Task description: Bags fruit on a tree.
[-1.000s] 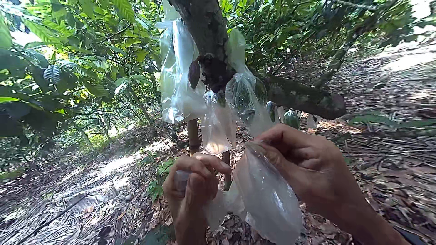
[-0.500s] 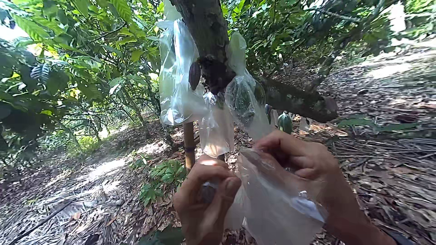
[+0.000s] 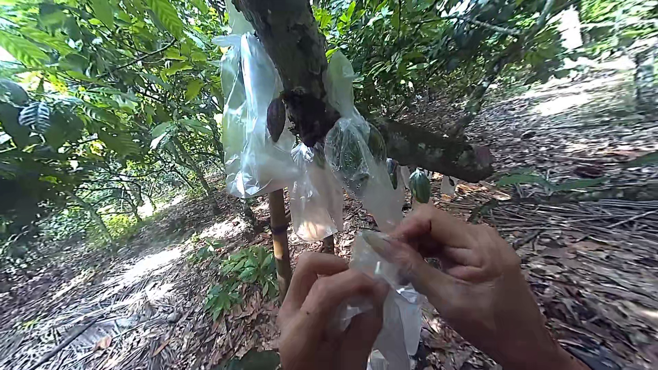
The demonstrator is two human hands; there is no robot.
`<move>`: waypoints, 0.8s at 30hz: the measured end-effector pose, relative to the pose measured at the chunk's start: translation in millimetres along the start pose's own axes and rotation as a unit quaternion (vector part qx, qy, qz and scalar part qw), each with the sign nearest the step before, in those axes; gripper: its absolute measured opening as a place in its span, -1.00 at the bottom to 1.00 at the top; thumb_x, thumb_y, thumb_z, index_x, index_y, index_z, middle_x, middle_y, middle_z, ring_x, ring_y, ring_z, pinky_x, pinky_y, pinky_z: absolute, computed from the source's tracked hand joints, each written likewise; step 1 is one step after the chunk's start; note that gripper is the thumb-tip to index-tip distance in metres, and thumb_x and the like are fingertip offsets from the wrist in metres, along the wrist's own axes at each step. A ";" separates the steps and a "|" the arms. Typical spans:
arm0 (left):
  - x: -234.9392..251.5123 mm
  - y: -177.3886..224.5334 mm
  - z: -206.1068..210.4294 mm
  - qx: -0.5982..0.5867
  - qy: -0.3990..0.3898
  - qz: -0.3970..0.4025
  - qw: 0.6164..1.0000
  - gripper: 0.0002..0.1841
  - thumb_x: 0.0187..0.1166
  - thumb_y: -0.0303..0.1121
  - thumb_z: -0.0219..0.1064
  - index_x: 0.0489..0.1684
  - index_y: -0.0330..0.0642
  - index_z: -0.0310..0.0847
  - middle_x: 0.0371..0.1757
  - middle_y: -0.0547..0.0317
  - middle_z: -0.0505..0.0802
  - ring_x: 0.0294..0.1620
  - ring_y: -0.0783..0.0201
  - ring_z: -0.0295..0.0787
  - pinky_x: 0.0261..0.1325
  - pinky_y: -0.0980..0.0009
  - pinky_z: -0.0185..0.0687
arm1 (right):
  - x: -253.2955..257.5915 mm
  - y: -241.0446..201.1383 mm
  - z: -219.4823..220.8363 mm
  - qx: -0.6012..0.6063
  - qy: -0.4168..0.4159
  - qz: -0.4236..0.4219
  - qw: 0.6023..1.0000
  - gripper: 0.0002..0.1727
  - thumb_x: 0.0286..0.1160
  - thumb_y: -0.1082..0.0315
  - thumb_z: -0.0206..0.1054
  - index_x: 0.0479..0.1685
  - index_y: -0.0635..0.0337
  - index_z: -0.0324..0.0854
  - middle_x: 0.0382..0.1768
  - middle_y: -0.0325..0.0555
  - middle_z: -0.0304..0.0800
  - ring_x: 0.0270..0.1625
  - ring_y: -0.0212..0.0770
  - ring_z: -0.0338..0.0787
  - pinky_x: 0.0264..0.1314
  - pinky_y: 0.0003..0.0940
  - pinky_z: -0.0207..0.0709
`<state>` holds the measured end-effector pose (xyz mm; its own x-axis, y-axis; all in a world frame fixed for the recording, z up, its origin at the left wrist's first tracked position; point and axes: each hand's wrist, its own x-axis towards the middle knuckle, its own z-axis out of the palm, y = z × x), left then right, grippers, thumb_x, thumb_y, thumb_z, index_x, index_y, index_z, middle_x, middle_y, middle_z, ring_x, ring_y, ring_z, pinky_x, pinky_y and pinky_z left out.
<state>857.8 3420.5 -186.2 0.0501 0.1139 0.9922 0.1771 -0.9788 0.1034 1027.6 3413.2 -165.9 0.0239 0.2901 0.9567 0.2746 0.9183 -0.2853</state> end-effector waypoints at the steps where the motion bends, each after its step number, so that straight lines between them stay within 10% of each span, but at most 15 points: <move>1: 0.9 -4.0 -0.8 -0.029 0.016 -0.015 0.999 -0.96 0.52 -0.35 0.50 -0.25 -0.04 0.76 -0.17 0.34 0.76 -0.07 0.50 0.70 -0.03 0.64 0.66 | -0.9 -0.3 -1.6 0.001 0.000 0.010 1.000 -0.84 0.63 0.28 0.40 -0.21 0.19 0.68 -0.51 -0.39 0.71 -0.53 -0.65 0.63 -0.55 -0.77 0.51; 7: 8.1 -10.0 -3.6 -0.260 0.103 -0.150 0.948 -0.86 0.65 -0.25 0.38 -0.10 -0.10 0.73 -0.04 0.16 0.91 0.00 0.36 0.87 0.09 0.47 0.81 | -6.9 4.5 -8.4 0.025 -0.015 0.059 0.998 -0.76 0.79 0.23 0.23 -0.09 0.20 0.71 -0.50 -0.38 0.72 -0.60 -0.60 0.64 -0.67 -0.71 0.55; 12: 19.0 -10.8 -2.1 -0.363 0.106 -0.207 0.902 -0.86 0.72 -0.35 0.28 -0.15 -0.24 0.58 -0.32 0.00 0.89 -0.26 0.29 0.92 -0.13 0.44 0.86 | -12.9 15.2 -7.8 0.044 -0.061 0.067 0.995 -0.71 0.84 0.19 0.15 -0.01 0.17 0.71 -0.44 -0.33 0.76 -0.58 -0.54 0.69 -0.64 -0.65 0.61; 16: 20.5 -5.7 6.1 -0.386 0.115 -0.233 0.885 -0.86 0.58 -0.37 0.44 -0.24 -0.25 0.62 -0.43 0.07 0.82 -0.42 0.34 0.86 -0.28 0.45 0.86 | -4.5 12.7 -20.7 0.033 -0.101 -0.007 0.994 -0.47 0.77 -0.04 0.20 0.36 0.24 0.64 0.19 -0.12 0.80 0.20 -0.31 0.78 0.23 -0.38 0.74; 24: 35.3 -9.7 0.9 -0.457 0.040 -0.205 0.865 -0.89 0.48 -0.32 0.50 -0.19 -0.04 0.71 -0.40 0.32 0.80 -0.38 0.52 0.77 -0.26 0.55 0.75 | 28.8 2.1 -29.3 0.124 -0.102 -0.066 0.985 -0.85 0.58 0.31 0.46 -0.14 0.22 0.84 -0.13 -0.14 0.90 0.02 -0.31 0.82 0.18 -0.36 0.68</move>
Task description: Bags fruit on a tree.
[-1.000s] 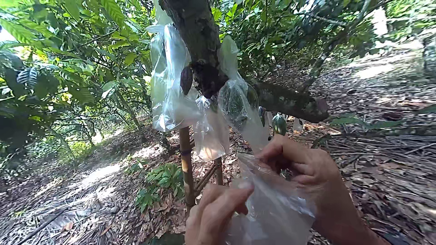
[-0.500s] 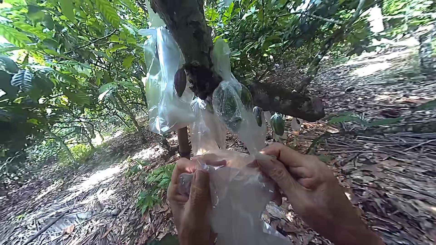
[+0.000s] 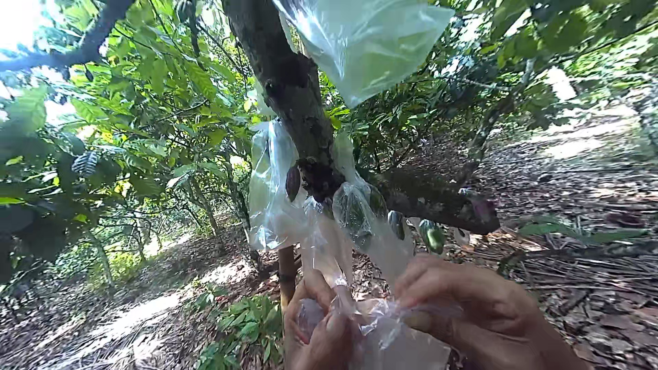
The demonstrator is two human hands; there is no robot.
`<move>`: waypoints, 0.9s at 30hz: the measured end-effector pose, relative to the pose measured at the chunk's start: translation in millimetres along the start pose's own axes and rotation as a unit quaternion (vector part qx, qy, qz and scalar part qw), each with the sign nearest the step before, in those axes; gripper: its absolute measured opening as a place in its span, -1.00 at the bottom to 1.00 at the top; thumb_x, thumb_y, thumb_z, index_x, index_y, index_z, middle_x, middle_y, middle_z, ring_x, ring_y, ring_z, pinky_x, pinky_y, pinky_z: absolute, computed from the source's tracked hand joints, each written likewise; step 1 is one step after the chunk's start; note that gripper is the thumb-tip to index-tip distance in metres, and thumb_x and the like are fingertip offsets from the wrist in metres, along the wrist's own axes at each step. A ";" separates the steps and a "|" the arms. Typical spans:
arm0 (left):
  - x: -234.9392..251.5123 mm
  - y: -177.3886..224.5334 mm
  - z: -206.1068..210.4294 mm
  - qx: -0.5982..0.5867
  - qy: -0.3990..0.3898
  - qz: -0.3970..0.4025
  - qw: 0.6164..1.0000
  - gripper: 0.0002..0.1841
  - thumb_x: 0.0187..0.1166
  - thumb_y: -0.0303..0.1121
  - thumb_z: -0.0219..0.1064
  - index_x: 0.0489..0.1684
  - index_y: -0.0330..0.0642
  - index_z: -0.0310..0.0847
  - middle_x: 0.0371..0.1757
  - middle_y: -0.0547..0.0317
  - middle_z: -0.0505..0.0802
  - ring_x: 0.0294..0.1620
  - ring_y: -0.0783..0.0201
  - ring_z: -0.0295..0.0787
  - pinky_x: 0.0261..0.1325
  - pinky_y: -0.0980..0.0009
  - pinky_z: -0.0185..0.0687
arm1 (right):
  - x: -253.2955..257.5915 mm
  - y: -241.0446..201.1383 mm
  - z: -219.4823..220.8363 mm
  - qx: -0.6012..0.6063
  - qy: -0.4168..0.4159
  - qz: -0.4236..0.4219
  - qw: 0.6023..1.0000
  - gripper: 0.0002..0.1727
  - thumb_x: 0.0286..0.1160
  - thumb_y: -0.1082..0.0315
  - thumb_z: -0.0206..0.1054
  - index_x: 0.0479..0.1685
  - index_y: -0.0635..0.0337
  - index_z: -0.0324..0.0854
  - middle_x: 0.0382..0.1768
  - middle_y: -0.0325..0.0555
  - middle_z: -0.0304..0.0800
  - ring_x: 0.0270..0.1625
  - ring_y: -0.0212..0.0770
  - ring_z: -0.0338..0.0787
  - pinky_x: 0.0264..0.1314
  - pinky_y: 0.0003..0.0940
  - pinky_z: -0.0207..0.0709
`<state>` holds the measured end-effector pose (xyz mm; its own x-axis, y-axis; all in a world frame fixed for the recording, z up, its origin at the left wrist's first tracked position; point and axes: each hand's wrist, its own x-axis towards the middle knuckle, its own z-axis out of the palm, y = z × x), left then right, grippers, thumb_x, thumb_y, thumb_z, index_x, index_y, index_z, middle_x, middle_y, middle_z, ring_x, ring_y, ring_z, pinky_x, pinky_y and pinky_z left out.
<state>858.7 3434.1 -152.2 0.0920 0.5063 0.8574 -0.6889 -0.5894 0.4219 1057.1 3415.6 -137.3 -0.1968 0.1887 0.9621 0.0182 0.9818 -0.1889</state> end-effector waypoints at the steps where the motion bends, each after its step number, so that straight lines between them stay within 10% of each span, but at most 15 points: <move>1: 4.6 3.7 -0.1 -0.005 -0.011 0.016 1.000 -0.89 0.47 -0.32 0.51 -0.19 -0.03 0.72 -0.38 0.33 0.80 -0.34 0.53 0.77 -0.22 0.56 0.74 | 7.4 -0.7 -1.9 0.006 0.001 -0.012 1.000 -0.84 0.60 0.28 0.45 -0.14 0.18 0.84 -0.11 -0.15 0.90 0.06 -0.31 0.81 0.21 -0.36 0.68; 8: 53.0 50.2 -6.1 0.108 -0.154 0.166 0.968 -0.53 0.72 0.15 0.15 -0.31 -0.04 0.73 -0.34 0.34 0.77 -0.27 0.51 0.69 -0.14 0.61 0.60 | 85.6 -37.2 -18.2 0.007 -0.022 -0.143 0.989 -0.78 0.70 0.14 0.33 -0.09 0.06 0.79 -0.10 -0.30 0.88 0.00 -0.41 0.80 0.08 -0.52 0.70; 13: 92.8 101.2 12.5 0.286 -0.130 0.199 0.928 -0.79 0.67 -0.36 0.31 0.15 -0.11 0.76 -0.31 0.33 0.83 -0.56 0.62 0.61 -0.56 0.71 0.54 | 147.3 -74.9 -27.6 -0.050 -0.087 -0.159 0.982 -0.84 0.72 0.28 0.30 -0.01 0.15 0.72 -0.32 -0.36 0.79 -0.43 -0.56 0.70 -0.50 -0.73 0.59; 18: 142.0 129.7 24.7 0.407 -0.192 0.200 0.870 -0.84 0.52 -0.43 0.46 -0.03 -0.08 0.87 -0.34 0.29 0.88 -0.52 0.52 0.68 -0.47 0.60 0.66 | 208.9 -98.2 -41.3 -0.099 -0.109 -0.139 0.979 -0.87 0.74 0.29 0.29 -0.01 0.10 0.71 -0.46 -0.44 0.69 -0.65 -0.61 0.46 -0.73 -0.74 0.32; 27: 229.6 155.3 42.8 0.298 -0.198 0.146 0.922 -0.85 0.74 -0.35 0.26 -0.10 -0.16 0.75 -0.49 0.25 0.77 -0.75 0.53 0.39 -0.75 0.64 0.28 | 307.7 -93.7 -65.8 -0.146 -0.087 -0.024 0.985 -0.86 0.66 0.19 0.39 -0.15 0.04 0.74 -0.61 -0.36 0.55 -0.76 -0.52 0.34 -0.81 -0.67 0.20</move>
<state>803.7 3431.9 122.8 0.3019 0.0721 0.9506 -0.2191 -0.9652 0.1428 1059.3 3382.9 189.4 -0.3690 0.1614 0.9153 0.2805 0.9582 -0.0558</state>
